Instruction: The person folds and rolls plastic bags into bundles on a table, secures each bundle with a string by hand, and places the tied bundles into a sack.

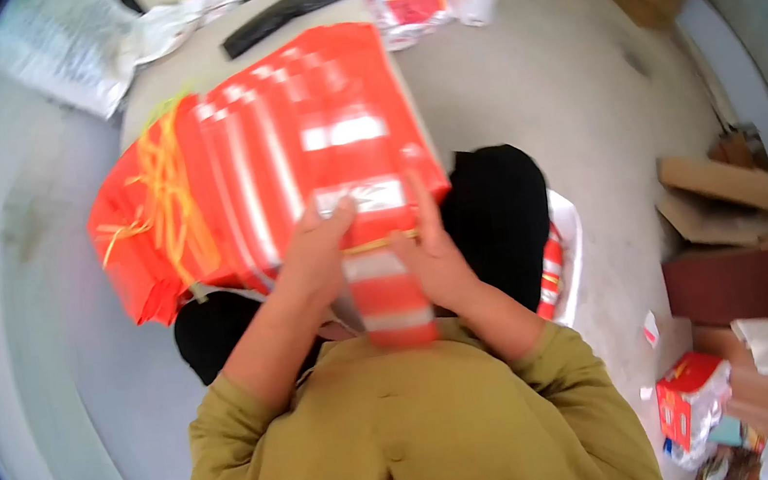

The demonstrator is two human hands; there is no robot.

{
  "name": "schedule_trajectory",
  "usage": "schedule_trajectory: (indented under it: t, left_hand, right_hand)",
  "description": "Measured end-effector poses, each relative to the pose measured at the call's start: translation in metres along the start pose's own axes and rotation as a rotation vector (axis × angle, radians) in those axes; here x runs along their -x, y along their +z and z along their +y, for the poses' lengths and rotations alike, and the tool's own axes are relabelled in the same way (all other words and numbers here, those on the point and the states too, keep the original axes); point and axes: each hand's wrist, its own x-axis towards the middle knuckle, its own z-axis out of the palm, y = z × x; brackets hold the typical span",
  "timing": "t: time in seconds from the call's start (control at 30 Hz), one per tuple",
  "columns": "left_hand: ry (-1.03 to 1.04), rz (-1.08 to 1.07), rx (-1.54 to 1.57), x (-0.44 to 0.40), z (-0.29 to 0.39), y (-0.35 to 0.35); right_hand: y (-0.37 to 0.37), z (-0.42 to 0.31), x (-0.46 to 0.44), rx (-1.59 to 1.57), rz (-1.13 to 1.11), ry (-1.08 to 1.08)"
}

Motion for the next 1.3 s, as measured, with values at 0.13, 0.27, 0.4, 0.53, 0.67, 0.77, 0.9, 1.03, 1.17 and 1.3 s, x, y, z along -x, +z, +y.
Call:
schedule_trajectory:
  t: [0.13, 0.27, 0.4, 0.53, 0.67, 0.77, 0.9, 1.03, 1.17, 1.3]
  left_hand:
    - [0.043, -0.345, -0.045, 0.009, 0.009, 0.018]
    - [-0.022, -0.517, -0.157, 0.012, 0.002, 0.034]
    - [-0.302, -0.640, -0.274, 0.004, -0.027, 0.011]
    - [-0.423, -0.561, -0.287, 0.006, -0.052, 0.007]
    - [-0.476, -0.522, -0.314, 0.002, -0.061, 0.015]
    - [-0.493, -0.513, -0.307, -0.003, -0.066, 0.022]
    - [-0.517, -0.509, -0.315, -0.007, -0.072, 0.029]
    - [-0.533, -0.517, -0.327, -0.009, -0.072, 0.032]
    - [-0.545, -0.518, -0.307, -0.012, -0.078, 0.028]
    - [-0.565, -0.514, -0.302, -0.015, -0.081, 0.026]
  right_hand:
    - [-0.044, -0.046, 0.009, 0.145, 0.003, -0.021]
    - [-0.136, -0.047, 0.030, 0.313, 0.278, -0.156]
    - [-0.228, -0.018, 0.083, 0.065, 0.569, -0.007]
    - [-0.275, 0.052, 0.135, 0.282, 0.687, 0.274]
    - [-0.280, 0.151, 0.186, 0.449, 0.647, 0.441]
    - [-0.281, 0.213, 0.210, 0.557, 0.734, 0.418]
    - [-0.278, 0.201, 0.208, 0.554, 0.772, 0.694]
    - [-0.271, 0.233, 0.201, 0.984, 0.779, 0.673]
    - [-0.244, 0.206, 0.176, 1.349, 0.547, 0.567]
    - [-0.262, 0.226, 0.148, 1.382, 0.527, 0.459]
